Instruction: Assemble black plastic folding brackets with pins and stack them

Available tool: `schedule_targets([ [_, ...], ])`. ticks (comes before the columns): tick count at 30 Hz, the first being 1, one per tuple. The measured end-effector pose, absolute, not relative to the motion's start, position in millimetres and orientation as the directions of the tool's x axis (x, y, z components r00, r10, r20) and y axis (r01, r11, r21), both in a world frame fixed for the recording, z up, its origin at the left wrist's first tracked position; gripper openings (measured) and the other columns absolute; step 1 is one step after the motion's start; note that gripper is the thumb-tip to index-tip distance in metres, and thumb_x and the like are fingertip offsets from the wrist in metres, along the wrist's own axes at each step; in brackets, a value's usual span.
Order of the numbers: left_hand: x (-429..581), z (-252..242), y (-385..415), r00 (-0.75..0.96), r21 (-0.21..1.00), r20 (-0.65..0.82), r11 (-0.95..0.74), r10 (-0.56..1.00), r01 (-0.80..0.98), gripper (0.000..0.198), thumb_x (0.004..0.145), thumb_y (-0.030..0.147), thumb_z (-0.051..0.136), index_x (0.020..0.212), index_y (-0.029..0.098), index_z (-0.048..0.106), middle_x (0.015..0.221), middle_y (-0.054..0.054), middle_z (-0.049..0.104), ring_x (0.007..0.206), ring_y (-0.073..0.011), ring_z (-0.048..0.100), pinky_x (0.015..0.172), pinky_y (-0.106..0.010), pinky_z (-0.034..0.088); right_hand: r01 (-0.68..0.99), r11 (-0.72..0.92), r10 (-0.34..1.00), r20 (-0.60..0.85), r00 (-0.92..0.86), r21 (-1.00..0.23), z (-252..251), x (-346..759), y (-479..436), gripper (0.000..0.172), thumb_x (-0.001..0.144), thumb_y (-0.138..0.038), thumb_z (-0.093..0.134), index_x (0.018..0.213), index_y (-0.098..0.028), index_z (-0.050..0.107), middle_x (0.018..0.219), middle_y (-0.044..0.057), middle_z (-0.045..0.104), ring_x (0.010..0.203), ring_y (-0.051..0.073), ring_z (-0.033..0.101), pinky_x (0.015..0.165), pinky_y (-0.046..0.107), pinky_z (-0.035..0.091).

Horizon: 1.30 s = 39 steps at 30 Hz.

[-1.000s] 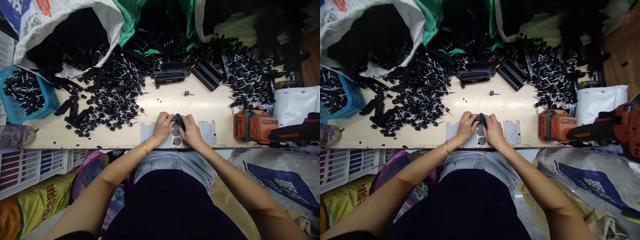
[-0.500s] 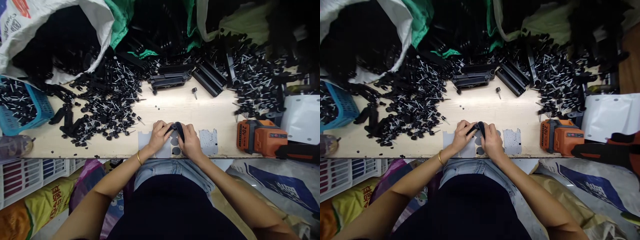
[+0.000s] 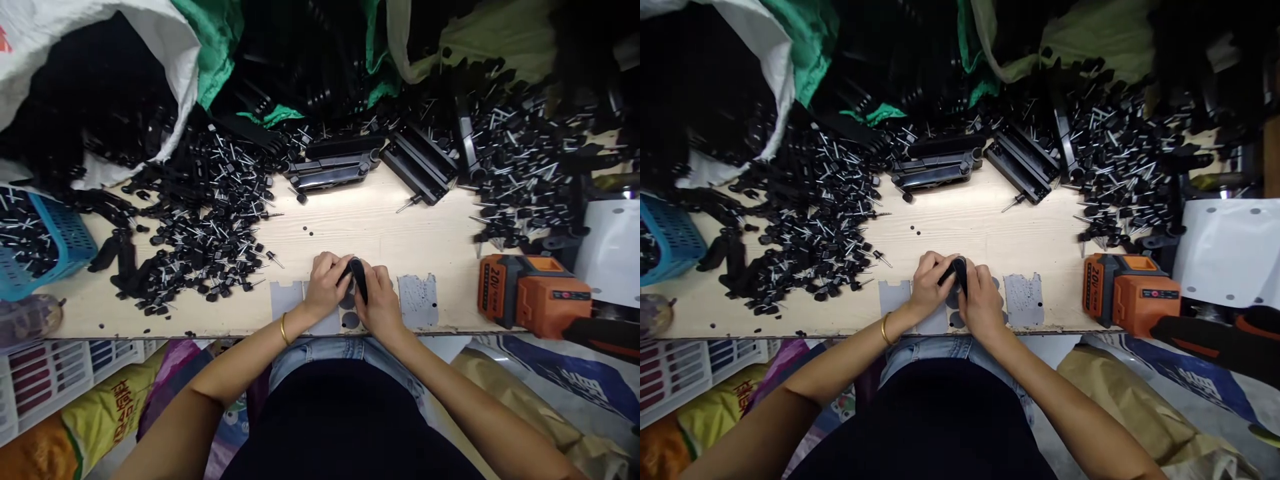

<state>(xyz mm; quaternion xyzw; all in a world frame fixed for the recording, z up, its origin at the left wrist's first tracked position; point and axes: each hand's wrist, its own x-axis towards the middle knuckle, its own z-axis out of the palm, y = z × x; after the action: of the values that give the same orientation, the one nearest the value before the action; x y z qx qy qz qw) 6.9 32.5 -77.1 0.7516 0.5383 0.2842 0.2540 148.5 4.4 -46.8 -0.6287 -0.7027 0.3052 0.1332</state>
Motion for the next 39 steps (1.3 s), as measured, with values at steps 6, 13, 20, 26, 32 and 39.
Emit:
schedule_targets([
  [6, 9, -76, 36, 0.249, 0.703, 0.163, -0.290, 0.955, 0.650, 0.026, 0.090, 0.023, 0.048, 0.111, 0.016, 0.062, 0.079, -0.003, 0.050, 0.078, -0.0168, 0.049, 0.074, -0.031, 0.042, 0.822, 0.023, 0.966, -0.200, -0.166, -0.570, -48, 147, 8, 0.050, 0.083, -0.017, 0.041, 0.133, -0.019, 0.034, 0.098, 0.010, 0.050, 0.085, 0.024, 0.055, 0.068, 0.034, 0.049],
  [13, 16, -78, 26, 0.140, 0.700, 0.175, -0.223, 0.975, 0.679, 0.026, 0.086, 0.016, 0.051, 0.110, 0.016, 0.062, 0.081, -0.003, 0.051, 0.080, -0.0178, 0.050, 0.075, -0.032, 0.042, 0.867, 0.073, 0.983, -0.111, -0.146, -0.493, -48, 143, 6, 0.051, 0.078, -0.011, 0.043, 0.129, -0.012, 0.040, 0.098, 0.012, 0.052, 0.088, 0.025, 0.054, 0.073, 0.036, 0.049],
  [20, 19, -67, 30, 0.189, 0.666, 0.090, -0.200, 0.978, 0.718, 0.027, 0.082, 0.013, 0.051, 0.106, 0.017, 0.060, 0.084, -0.004, 0.054, 0.083, -0.0199, 0.052, 0.077, -0.033, 0.044, 0.859, 0.003, 0.970, -0.208, -0.127, -0.511, -41, 143, 7, 0.048, 0.079, -0.013, 0.045, 0.128, -0.013, 0.043, 0.104, 0.012, 0.052, 0.090, 0.024, 0.055, 0.072, 0.035, 0.050],
  [26, -4, -61, 40, 0.256, 0.604, 0.051, -0.234, 0.965, 0.762, 0.047, 0.077, 0.014, 0.052, 0.124, 0.017, 0.048, 0.105, -0.009, 0.052, 0.101, -0.0257, 0.050, 0.088, -0.041, 0.043, 0.644, -0.008, 0.942, -0.223, -0.253, -0.765, -21, 182, 46, 0.039, 0.082, -0.026, 0.054, 0.120, -0.019, 0.053, 0.100, 0.008, 0.057, 0.080, 0.018, 0.057, 0.072, 0.032, 0.050],
  [32, -14, -74, 42, 0.195, 0.669, 0.141, -0.239, 0.971, 0.704, 0.049, 0.075, 0.008, 0.047, 0.123, 0.020, 0.048, 0.108, -0.009, 0.049, 0.105, -0.0246, 0.049, 0.093, -0.041, 0.041, 0.889, -0.195, 0.939, 0.183, 0.292, -0.414, -13, 242, 175, 0.035, 0.085, -0.024, 0.045, 0.115, -0.009, 0.055, 0.117, 0.021, 0.053, 0.112, 0.030, 0.045, 0.093, 0.046, 0.037],
  [39, -11, -71, 43, 0.168, 0.675, 0.145, -0.221, 0.975, 0.704, 0.045, 0.078, 0.012, 0.048, 0.122, 0.019, 0.049, 0.107, -0.009, 0.049, 0.106, -0.0248, 0.049, 0.094, -0.042, 0.042, 0.948, -0.170, 0.963, 0.158, 0.218, -0.270, 5, 257, 215, 0.031, 0.084, -0.024, 0.046, 0.109, -0.009, 0.058, 0.112, 0.021, 0.057, 0.107, 0.033, 0.049, 0.091, 0.051, 0.034],
])
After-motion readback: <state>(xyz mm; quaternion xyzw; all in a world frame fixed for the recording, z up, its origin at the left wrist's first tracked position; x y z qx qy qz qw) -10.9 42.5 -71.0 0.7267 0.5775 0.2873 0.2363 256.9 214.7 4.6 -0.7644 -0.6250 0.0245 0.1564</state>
